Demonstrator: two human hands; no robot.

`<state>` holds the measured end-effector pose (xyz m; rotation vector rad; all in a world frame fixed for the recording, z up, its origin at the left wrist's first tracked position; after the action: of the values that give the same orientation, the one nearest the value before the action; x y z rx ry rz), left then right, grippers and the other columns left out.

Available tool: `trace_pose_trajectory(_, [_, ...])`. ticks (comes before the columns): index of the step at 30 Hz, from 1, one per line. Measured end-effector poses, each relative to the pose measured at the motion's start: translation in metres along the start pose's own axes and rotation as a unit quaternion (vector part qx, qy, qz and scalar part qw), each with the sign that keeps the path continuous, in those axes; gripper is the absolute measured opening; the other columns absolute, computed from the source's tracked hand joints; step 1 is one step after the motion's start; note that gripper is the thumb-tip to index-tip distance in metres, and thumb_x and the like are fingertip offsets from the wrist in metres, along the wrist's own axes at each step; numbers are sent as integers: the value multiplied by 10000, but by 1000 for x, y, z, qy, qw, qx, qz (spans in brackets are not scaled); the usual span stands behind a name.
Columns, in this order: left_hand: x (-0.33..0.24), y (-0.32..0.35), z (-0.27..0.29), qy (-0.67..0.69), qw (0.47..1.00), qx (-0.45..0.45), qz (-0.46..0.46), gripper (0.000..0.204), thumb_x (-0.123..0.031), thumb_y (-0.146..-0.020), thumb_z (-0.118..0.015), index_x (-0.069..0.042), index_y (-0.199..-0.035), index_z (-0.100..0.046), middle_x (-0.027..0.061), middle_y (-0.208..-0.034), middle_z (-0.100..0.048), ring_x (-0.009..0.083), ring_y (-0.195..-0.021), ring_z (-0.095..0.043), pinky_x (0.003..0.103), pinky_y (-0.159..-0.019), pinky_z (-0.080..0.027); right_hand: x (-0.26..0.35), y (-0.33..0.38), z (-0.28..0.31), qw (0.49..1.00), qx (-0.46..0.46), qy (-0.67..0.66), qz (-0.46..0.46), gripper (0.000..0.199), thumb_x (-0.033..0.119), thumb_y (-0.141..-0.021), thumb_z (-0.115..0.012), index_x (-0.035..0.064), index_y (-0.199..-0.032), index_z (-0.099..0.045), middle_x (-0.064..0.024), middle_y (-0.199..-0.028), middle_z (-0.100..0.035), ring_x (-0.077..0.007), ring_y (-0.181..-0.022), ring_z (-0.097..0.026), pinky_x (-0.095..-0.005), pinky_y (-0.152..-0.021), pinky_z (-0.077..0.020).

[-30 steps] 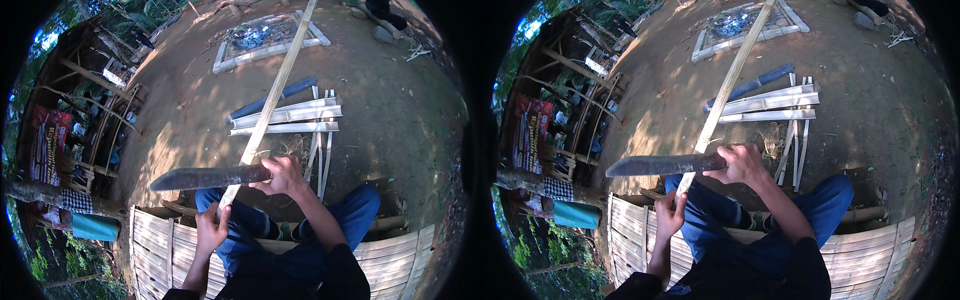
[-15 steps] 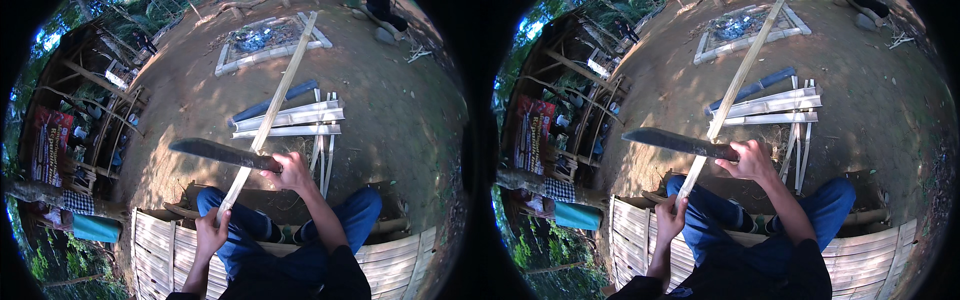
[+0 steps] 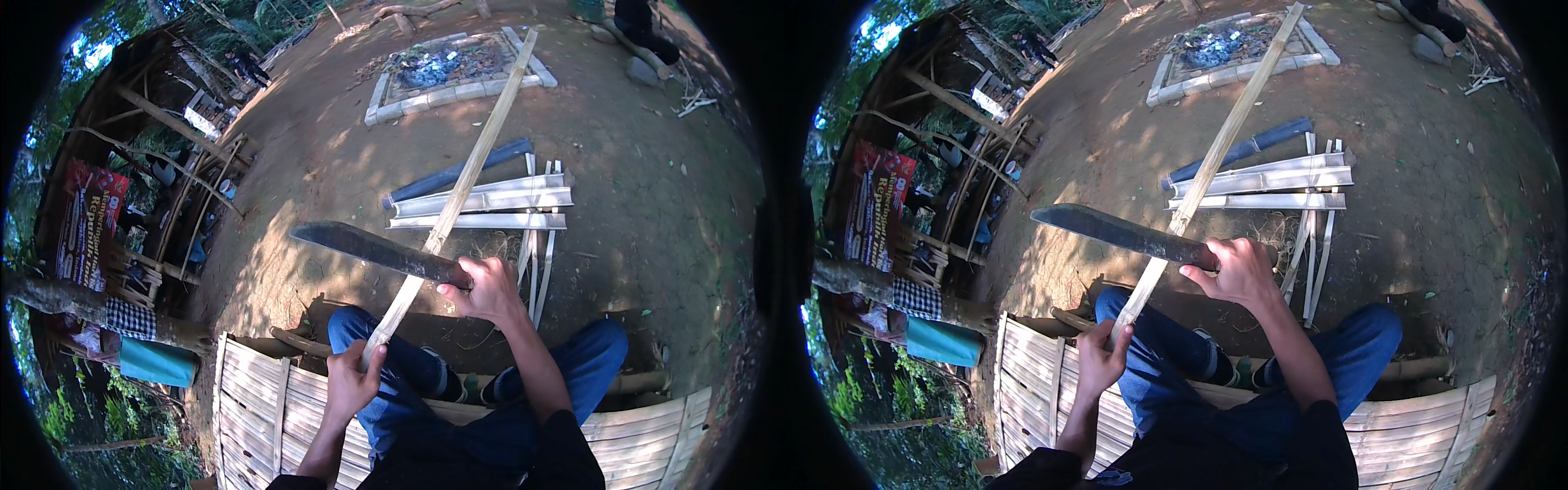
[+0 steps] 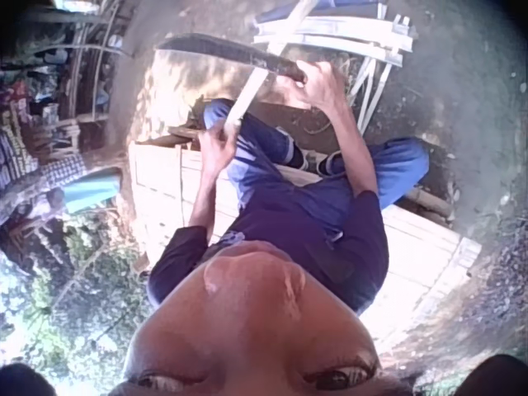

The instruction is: The person uses a machete to shave and refine thin strips of bamboo while sitting on a bamboo bench, occasionally picking up new strips from a pile on the ground.

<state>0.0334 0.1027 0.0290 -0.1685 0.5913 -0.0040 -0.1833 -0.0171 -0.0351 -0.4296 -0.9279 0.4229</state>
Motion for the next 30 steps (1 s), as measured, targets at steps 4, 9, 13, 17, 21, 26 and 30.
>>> trace_pose_trajectory(4, [-4, -2, -2, 22, 997, -25, -63, 312, -219, -899, -644, 19, -712, -567, 136, -456, -471, 175, -379, -481, 321, -406, -362, 24, 3, -11, 991, 68, -16, 110, 573, 637, -710, -674, 75, -657, -579, -64, -551, -570, -278, -507, -609, -381, -483, -467])
trace_pose_trajectory(9, [4, -2, 4, -32, 999, -10, -24, 307, -224, -897, -648, 25, -729, -587, 131, -455, -471, 173, -382, -481, 326, -408, -367, 20, 0, -5, 994, 51, 38, 85, 612, 687, -701, -649, 76, -677, -619, -84, -537, -591, -284, -522, -634, -397, -483, -493])
trace_pose_trajectory(13, [3, 5, 7, -8, 1000, -6, -4, 295, -218, -892, -652, 27, -737, -597, 131, -454, -472, 174, -383, -499, 326, -409, -369, -22, 1, -3, 997, 21, -48, -48, 556, 603, -745, -667, 48, -730, -652, -93, -543, -592, -305, -527, -631, -406, -506, -508])
trace_pose_trajectory(17, [-6, 1, 4, 22, 999, -23, -27, 333, -246, -885, -653, 35, -722, -577, 115, -484, -450, 153, -426, -392, 314, -441, -324, 32, 2, 1, 992, 33, 4, 126, 534, 602, -702, -691, 74, -695, -609, -65, -560, -591, -272, -507, -615, -368, -487, -470])
trace_pose_trajectory(21, [-6, -4, 2, 6, 997, -43, -70, 304, -246, -880, -658, 37, -780, -604, 124, -490, -473, 174, -423, -410, 318, -451, -347, 40, 6, -10, 987, 49, 22, 153, 589, 665, -683, -678, 79, -709, -616, -64, -562, -585, -272, -514, -621, -379, -474, -475])
trace_pose_trajectory(26, [3, -5, 15, 2, 999, -34, 19, 303, -231, -893, -651, 28, -746, -595, 90, -467, -461, 100, -429, -388, 281, -434, -316, 10, 2, -6, 997, 51, 18, 59, 611, 670, -718, -648, 63, -668, -597, -84, -519, -579, -295, -526, -639, -385, -482, -503])
trace_pose_trajectory(30, [8, -6, 12, 18, 999, -28, 19, 301, -222, -900, -649, 29, -743, -595, 120, -470, -494, 118, -394, -441, 301, -407, -330, 20, 7, -16, 995, 72, 10, 64, 612, 667, -726, -642, 59, -671, -596, -93, -491, -560, -302, -501, -628, -390, -480, -504])
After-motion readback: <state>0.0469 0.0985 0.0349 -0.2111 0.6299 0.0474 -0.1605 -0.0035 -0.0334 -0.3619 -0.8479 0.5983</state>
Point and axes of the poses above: each hand's wrist, its own y-axis away from the middle knuckle, its own z-axis out of the back of the hand, x = y × z, the point moved 5 cm from there along -y, towards the middle knuckle
